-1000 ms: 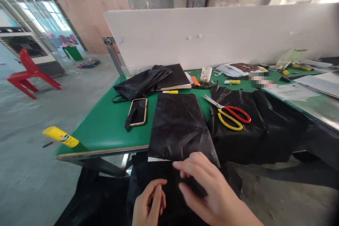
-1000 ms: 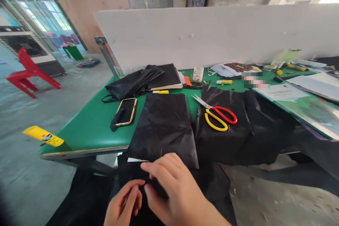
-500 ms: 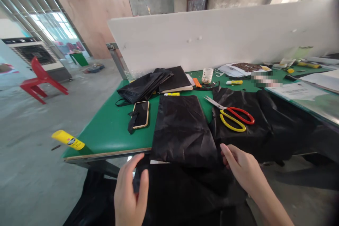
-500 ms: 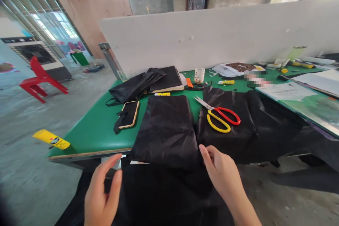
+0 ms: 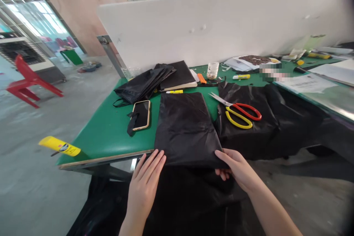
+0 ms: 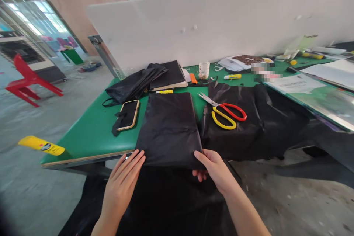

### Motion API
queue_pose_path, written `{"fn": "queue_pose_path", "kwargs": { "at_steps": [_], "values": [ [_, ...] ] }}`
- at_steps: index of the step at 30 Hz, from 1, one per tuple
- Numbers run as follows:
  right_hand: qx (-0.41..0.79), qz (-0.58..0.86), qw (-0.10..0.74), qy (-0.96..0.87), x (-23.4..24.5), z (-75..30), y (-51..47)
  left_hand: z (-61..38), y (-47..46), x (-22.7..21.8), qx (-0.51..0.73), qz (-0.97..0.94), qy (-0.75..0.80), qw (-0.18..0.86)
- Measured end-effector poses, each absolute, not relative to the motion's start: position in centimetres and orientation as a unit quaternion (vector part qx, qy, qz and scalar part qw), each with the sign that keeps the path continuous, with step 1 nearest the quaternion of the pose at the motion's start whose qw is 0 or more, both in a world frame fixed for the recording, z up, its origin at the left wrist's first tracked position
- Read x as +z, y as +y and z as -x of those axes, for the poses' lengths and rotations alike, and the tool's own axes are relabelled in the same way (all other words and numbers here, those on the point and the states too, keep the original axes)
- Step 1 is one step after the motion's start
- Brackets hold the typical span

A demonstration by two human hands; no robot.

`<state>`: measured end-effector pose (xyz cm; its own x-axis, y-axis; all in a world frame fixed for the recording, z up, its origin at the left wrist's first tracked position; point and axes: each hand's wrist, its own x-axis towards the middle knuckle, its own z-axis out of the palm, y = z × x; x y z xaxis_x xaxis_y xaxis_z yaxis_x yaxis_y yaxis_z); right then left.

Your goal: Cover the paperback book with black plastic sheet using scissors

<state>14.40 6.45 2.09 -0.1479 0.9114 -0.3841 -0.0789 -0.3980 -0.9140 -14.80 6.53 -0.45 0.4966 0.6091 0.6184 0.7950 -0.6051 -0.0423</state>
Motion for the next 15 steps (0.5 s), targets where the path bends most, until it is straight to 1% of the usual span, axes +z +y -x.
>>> {"fn": "queue_pose_path", "kwargs": {
  "at_steps": [3,8,9,11,13,14,15],
  "values": [
    [0.657,0.516,0.388,-0.389,2.4,-14.4,6.5,15.0,6.8,-0.8,-0.297,0.850,-0.404,0.162],
    [0.665,0.489,0.429,-0.367,2.4,-12.0,6.7,15.8,8.3,-0.7,-0.309,0.832,-0.431,0.163],
    [0.670,0.484,0.425,-0.368,2.4,-11.5,6.7,15.9,8.7,-0.7,-0.316,0.822,-0.442,0.167],
    [0.681,0.487,0.374,-0.399,2.3,-11.1,6.6,16.1,9.2,-0.6,-0.336,0.800,-0.465,0.175],
    [0.635,0.528,0.314,-0.469,2.8,-12.0,6.2,16.1,9.1,-0.5,-0.363,0.777,-0.486,0.169],
    [0.578,0.564,0.303,-0.507,3.2,-13.0,6.1,16.0,8.7,-0.6,-0.377,0.765,-0.497,0.159],
    [0.490,0.607,0.319,-0.538,3.8,-14.3,5.9,15.8,8.1,-0.6,-0.391,0.753,-0.508,0.146]
  ]
}}
